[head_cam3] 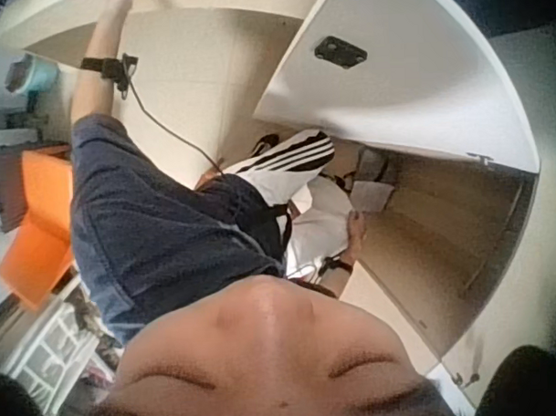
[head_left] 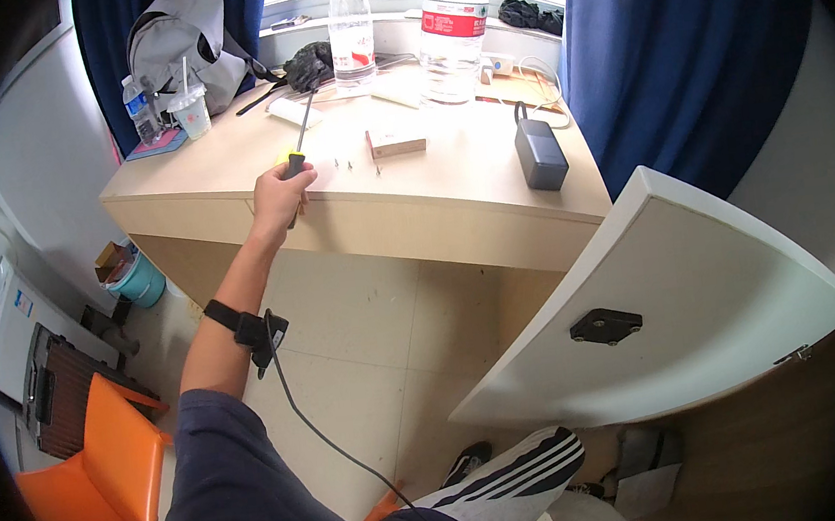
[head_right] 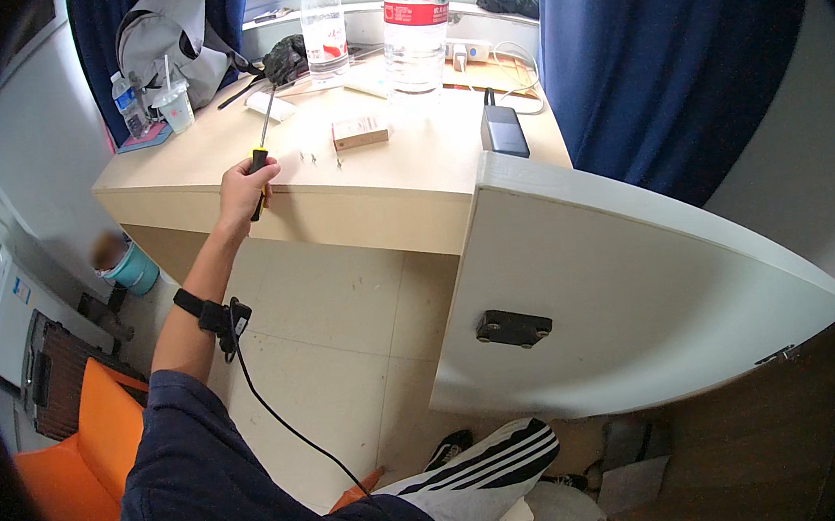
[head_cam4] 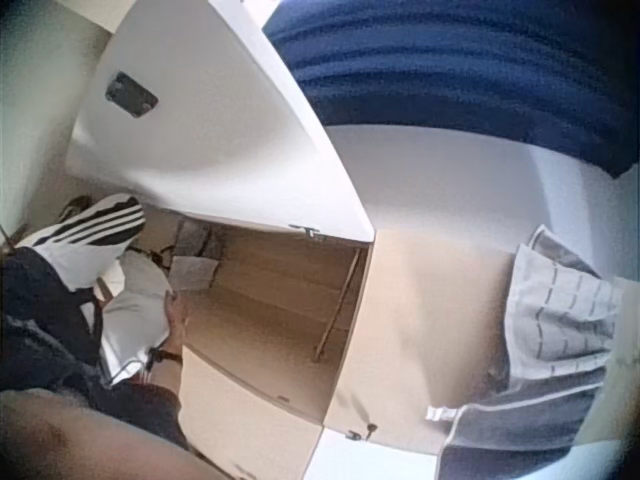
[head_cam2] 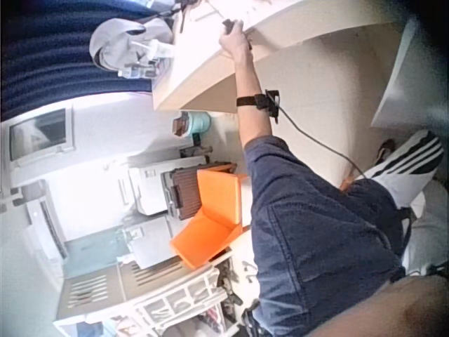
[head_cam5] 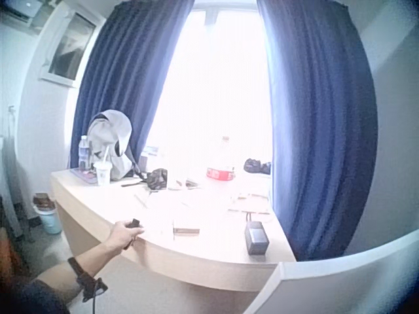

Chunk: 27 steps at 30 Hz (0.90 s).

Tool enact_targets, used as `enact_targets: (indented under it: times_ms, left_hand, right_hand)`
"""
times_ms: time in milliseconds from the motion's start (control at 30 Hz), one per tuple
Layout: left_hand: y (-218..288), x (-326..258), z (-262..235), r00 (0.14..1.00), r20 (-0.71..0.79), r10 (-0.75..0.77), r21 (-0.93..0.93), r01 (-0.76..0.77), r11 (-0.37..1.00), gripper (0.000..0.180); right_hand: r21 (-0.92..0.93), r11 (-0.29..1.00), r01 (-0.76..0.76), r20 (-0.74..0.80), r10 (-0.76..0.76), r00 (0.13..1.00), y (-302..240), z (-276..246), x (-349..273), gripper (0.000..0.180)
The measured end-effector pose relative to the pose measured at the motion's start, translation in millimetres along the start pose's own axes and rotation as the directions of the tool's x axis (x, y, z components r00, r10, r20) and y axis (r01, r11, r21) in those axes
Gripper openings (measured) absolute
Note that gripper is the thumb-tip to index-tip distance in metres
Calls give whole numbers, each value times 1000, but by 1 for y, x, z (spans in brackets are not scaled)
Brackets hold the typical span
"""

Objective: The person uses a screwdriver to tighten screws on a metal rod inside a wooden cabinet and then attaches a plastic mount to a cabinet door by hand.

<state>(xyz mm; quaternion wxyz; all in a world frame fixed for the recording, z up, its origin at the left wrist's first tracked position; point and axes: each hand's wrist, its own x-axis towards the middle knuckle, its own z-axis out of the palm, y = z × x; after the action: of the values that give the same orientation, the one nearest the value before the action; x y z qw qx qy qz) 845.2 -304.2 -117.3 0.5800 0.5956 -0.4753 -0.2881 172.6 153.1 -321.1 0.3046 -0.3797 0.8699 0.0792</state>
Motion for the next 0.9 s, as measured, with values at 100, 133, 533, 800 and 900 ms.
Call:
enact_targets:
  times_ms: [100,133,533,800,900]
  left_hand:
    - [-2,11,6,997,-12,73,195,-69,978,19]
    - [-3,15,7,997,-11,70,197,-66,978,19]
    - [5,41,16,997,48,68,671,-82,737,26]
    - [2,45,18,998,55,-29,634,-12,773,24]
    - [2,40,16,998,68,-11,597,-32,801,20]
  right_hand:
    - [83,994,75,-49,-71,996,7,6,8,52]
    - [82,994,73,-46,-70,996,10,7,9,52]
    - [21,999,-32,-56,33,998,20,18,17,54]
    - [34,998,-52,-99,56,994,11,9,6,53]
    - [138,990,-5,-119,22,993,21,16,10,53]
